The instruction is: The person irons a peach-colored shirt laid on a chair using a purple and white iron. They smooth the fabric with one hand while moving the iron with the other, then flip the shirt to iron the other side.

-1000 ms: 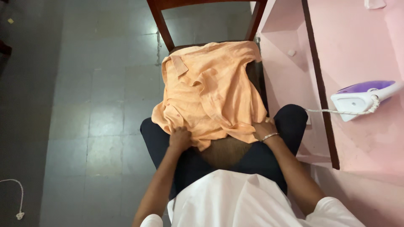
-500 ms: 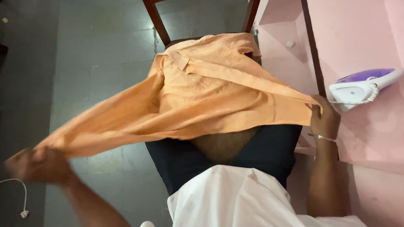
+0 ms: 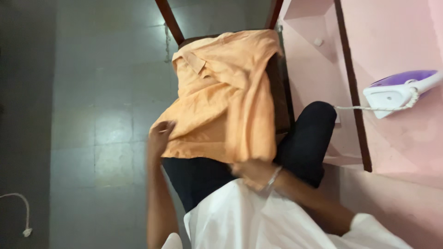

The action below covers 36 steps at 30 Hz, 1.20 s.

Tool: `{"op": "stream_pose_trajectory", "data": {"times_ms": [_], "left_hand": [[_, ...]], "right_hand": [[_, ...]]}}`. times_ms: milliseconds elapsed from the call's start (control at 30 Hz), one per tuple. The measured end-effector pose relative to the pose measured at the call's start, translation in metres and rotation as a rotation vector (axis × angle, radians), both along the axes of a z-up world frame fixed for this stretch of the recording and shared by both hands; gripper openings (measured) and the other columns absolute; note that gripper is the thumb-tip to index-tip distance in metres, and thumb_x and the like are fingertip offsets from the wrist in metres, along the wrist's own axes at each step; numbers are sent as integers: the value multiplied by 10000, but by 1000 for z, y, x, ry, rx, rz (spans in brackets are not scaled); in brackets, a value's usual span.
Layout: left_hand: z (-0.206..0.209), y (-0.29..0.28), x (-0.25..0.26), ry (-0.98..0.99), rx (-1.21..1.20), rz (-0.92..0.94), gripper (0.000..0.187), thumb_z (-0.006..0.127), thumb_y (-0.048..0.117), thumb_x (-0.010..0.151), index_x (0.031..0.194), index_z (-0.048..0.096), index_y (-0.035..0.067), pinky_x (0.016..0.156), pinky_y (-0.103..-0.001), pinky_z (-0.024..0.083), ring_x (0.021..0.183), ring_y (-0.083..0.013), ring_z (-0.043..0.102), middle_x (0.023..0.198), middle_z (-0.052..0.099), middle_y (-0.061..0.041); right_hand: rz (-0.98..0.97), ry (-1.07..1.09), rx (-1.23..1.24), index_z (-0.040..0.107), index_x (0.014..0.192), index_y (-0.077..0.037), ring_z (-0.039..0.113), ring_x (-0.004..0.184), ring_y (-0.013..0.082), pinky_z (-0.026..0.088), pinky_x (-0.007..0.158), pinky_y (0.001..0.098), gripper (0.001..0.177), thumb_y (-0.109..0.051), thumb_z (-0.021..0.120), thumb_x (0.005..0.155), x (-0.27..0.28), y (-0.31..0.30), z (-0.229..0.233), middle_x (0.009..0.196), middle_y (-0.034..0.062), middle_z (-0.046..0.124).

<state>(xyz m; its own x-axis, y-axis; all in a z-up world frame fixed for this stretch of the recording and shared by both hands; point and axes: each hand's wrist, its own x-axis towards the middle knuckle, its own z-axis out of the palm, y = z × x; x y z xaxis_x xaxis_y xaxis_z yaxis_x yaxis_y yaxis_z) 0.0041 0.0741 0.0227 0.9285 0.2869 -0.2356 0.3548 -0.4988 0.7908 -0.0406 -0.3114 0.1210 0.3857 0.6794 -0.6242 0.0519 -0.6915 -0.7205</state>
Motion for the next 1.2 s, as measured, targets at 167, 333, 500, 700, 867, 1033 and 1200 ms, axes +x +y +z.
{"op": "stream_pose_trajectory", "data": {"times_ms": [167, 333, 500, 700, 867, 1033, 1200], "left_hand": [[-75, -133, 95, 493, -652, 35, 758, 491, 655, 1012, 1242, 636, -52, 652, -358, 573, 795, -250, 620, 959, 648, -143], [-91, -162, 153, 256, -1086, 39, 499, 630, 370, 1030, 1282, 620, -60, 672, -286, 546, 762, -181, 644, 984, 677, -133], [-38, -134, 197, -409, -1412, 138, 380, 665, 41, 987, 1358, 586, 68, 528, -211, 471, 599, -80, 581, 918, 668, -63], [-19, -122, 184, -212, -446, 40, 277, 690, 297, 990, 1038, 692, 24, 485, -250, 496, 599, -113, 658, 842, 645, -30], [-76, -148, 179, 292, -647, -109, 606, 628, 566, 1099, 840, 560, 22, 463, -294, 363, 518, -134, 455, 670, 499, -48], [-82, -151, 246, 90, -1257, 164, 443, 498, 448, 977, 887, 693, 60, 454, -242, 409, 523, -129, 545, 664, 637, -38], [-61, -104, 293, -345, -529, 147, 363, 680, 310, 920, 1173, 641, 53, 593, -311, 504, 670, -161, 634, 848, 691, -60]], "right_hand": [[-9, -33, -30, 622, 1084, -10, 705, 617, 278, 553, 647, 427, 390, -355, 440, 1065, -12, 37, 11, 662, 142, 719], [16, -247, 181, 447, 1435, -10, 668, 612, 330, 545, 633, 458, 519, -286, 511, 1000, 1, 22, 17, 687, 203, 668], [129, -29, 52, 294, 1567, -30, 693, 627, 325, 574, 651, 431, 636, -200, 450, 975, -3, 23, 13, 692, 181, 684], [219, 38, 21, 409, 1441, 46, 718, 617, 251, 597, 637, 367, 506, -141, 447, 972, 0, 34, 25, 689, 91, 722], [227, 116, 100, 224, 1563, 21, 706, 563, 240, 586, 590, 355, 684, -132, 458, 938, 8, 32, 41, 637, 76, 706], [237, 51, 130, 152, 1603, -3, 690, 590, 246, 567, 604, 375, 827, -71, 491, 851, 10, 30, 44, 651, 96, 708], [247, 122, 92, 111, 1603, 12, 683, 549, 255, 570, 590, 368, 813, -74, 450, 870, 11, 30, 47, 625, 92, 698]]}}
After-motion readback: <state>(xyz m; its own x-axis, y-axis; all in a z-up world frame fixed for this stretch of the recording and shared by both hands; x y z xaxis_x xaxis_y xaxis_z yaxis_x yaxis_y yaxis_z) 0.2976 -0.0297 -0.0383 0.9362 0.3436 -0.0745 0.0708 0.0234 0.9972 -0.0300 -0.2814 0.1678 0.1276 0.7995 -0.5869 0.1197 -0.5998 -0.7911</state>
